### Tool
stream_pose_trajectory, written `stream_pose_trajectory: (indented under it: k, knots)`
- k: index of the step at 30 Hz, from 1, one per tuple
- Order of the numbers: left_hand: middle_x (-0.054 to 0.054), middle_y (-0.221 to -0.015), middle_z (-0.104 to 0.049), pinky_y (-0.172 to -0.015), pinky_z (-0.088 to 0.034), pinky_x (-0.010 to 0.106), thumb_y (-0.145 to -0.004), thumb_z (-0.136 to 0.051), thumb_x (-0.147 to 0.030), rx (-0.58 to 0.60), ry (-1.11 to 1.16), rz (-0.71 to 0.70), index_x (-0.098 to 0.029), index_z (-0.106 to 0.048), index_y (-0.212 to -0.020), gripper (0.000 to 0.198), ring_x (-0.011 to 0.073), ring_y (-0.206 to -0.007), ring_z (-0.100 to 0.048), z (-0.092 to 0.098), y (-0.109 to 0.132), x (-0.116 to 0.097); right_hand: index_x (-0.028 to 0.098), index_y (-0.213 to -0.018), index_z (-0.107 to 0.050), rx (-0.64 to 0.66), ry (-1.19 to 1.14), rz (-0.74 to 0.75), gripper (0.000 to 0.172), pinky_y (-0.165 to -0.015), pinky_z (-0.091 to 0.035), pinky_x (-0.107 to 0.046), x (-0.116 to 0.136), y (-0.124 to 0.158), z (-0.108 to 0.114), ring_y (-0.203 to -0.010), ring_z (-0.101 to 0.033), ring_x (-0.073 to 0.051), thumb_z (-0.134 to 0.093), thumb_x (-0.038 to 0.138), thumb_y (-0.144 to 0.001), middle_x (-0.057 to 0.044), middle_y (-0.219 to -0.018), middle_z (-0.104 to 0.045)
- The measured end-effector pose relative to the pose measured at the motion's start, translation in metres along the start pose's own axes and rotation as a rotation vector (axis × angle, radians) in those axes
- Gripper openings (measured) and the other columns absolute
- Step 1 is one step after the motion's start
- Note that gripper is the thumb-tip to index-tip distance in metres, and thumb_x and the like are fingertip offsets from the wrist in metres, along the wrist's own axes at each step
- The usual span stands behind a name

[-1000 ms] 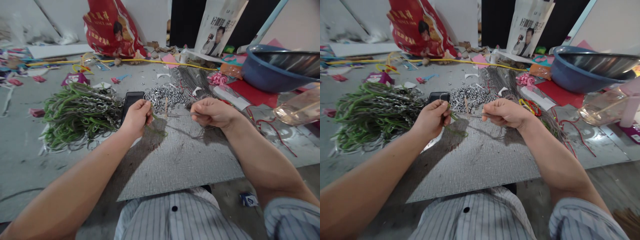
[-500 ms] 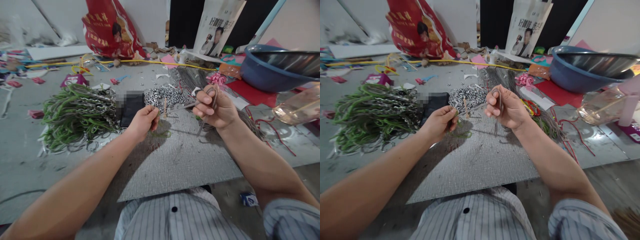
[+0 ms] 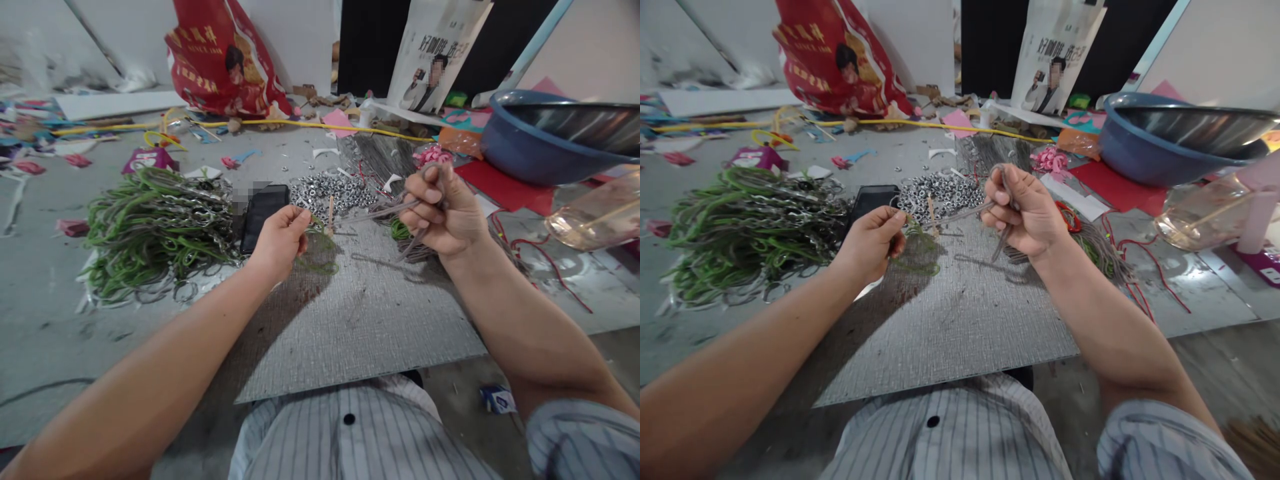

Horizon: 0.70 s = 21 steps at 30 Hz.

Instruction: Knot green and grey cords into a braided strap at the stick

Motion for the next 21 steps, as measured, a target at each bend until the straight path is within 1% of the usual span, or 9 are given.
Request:
stream_pose_trajectory:
  k: [3, 7, 9, 11, 13, 15, 16, 18, 21]
  knots:
    - [-0.008, -0.041, -0.030, -0.033, -0.019, 0.019, -0.080, -0.049, -0.020, -0.023, 0.002, -0.055, -0.019, -0.045, -0.062, 0.019, 0.0049, -0.032, -0.028, 0.002, -0.002, -0.001, 0.024, -0.065, -0.053, 0.004, -0.032, 0.030, 0.024, -0.038, -0.021, -0.021, 0.006, 0.001, 0.003, -0.036, -0.011, -0.003, -0.051, 0.041, -0.082, 0.010, -0.052, -0.029]
    - [-0.007, -0.046, -0.034, -0.033, -0.016, 0.019, -0.079, -0.050, -0.019, -0.067, 0.003, -0.082, -0.018, -0.047, -0.063, 0.016, 0.0038, -0.033, -0.025, 0.005, -0.003, -0.003, 0.025, -0.067, -0.052, -0.075, 0.049, 0.049, 0.029, -0.039, -0.022, -0.022, 0.013, 0.001, 0.013, -0.037, -0.013, -0.004, -0.041, 0.043, -0.087, 0.008, -0.054, -0.027]
    - [-0.007, -0.048, -0.035, -0.033, -0.016, 0.019, -0.078, -0.051, -0.019, -0.104, -0.021, -0.089, -0.018, -0.047, -0.062, 0.016, 0.0036, -0.034, -0.025, 0.006, -0.004, -0.003, 0.025, -0.068, -0.052, -0.104, 0.013, 0.052, 0.028, -0.040, -0.023, -0.021, 0.012, 0.000, 0.015, -0.037, -0.015, -0.004, -0.042, 0.043, -0.086, 0.008, -0.055, -0.028]
    - [-0.006, -0.049, -0.034, -0.033, -0.015, 0.020, -0.078, -0.051, -0.019, -0.124, -0.029, -0.092, -0.017, -0.047, -0.061, 0.017, 0.0035, -0.034, -0.024, 0.007, -0.005, -0.003, 0.024, -0.068, -0.052, -0.097, -0.044, 0.017, 0.024, -0.040, -0.025, -0.021, 0.004, -0.002, 0.012, -0.037, -0.017, -0.003, -0.047, 0.041, -0.084, 0.009, -0.055, -0.032]
    - [-0.007, -0.048, -0.033, -0.034, -0.014, 0.020, -0.078, -0.051, -0.020, -0.097, -0.004, -0.082, -0.017, -0.046, -0.061, 0.017, 0.0034, -0.034, -0.023, 0.007, -0.004, -0.003, 0.021, -0.066, -0.051, -0.046, -0.063, -0.074, 0.022, -0.041, -0.027, -0.020, -0.013, -0.004, 0.004, -0.036, -0.019, -0.002, -0.055, 0.037, -0.080, 0.009, -0.054, -0.036]
    - [-0.007, -0.048, -0.031, -0.034, -0.013, 0.020, -0.078, -0.052, -0.020, -0.035, 0.038, -0.074, -0.017, -0.047, -0.062, 0.017, 0.0035, -0.034, -0.023, 0.004, -0.002, -0.004, 0.018, -0.067, -0.053, 0.002, -0.021, -0.174, 0.021, -0.041, -0.029, -0.020, -0.033, -0.006, -0.006, -0.036, -0.024, -0.001, -0.061, 0.035, -0.077, 0.009, -0.054, -0.042]
    - [-0.007, -0.047, -0.030, -0.034, -0.014, 0.020, -0.077, -0.052, -0.021, -0.001, 0.056, -0.078, -0.017, -0.047, -0.061, 0.017, 0.0037, -0.035, -0.023, 0.003, 0.000, -0.005, 0.017, -0.067, -0.054, 0.006, -0.003, -0.202, 0.022, -0.041, -0.030, -0.020, -0.042, -0.007, -0.010, -0.036, -0.026, 0.000, -0.063, 0.035, -0.075, 0.008, -0.053, -0.044]
    - [-0.007, -0.046, -0.028, -0.035, -0.015, 0.019, -0.076, -0.053, -0.022, 0.061, 0.078, -0.095, -0.018, -0.045, -0.060, 0.019, 0.0041, -0.036, -0.023, 0.000, 0.005, -0.008, 0.016, -0.066, -0.054, -0.015, 0.022, -0.227, 0.023, -0.040, -0.029, -0.019, -0.056, -0.008, -0.017, -0.035, -0.028, 0.000, -0.066, 0.034, -0.072, 0.008, -0.050, -0.044]
    - [-0.008, -0.045, -0.027, -0.036, -0.016, 0.019, -0.076, -0.054, -0.025, 0.120, 0.053, -0.110, -0.018, -0.041, -0.058, 0.023, 0.0045, -0.037, -0.021, -0.005, 0.013, -0.012, 0.015, -0.066, -0.056, -0.016, 0.048, -0.219, 0.025, -0.039, -0.028, -0.019, -0.065, -0.008, -0.023, -0.035, -0.029, -0.001, -0.068, 0.037, -0.068, 0.010, -0.045, -0.040]
Point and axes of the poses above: each hand's wrist, its own y-axis away from the middle knuckle, its own z-axis out of the back of the hand, x = y × z, the point moved 2 cm from there along -y, towards the middle knuckle
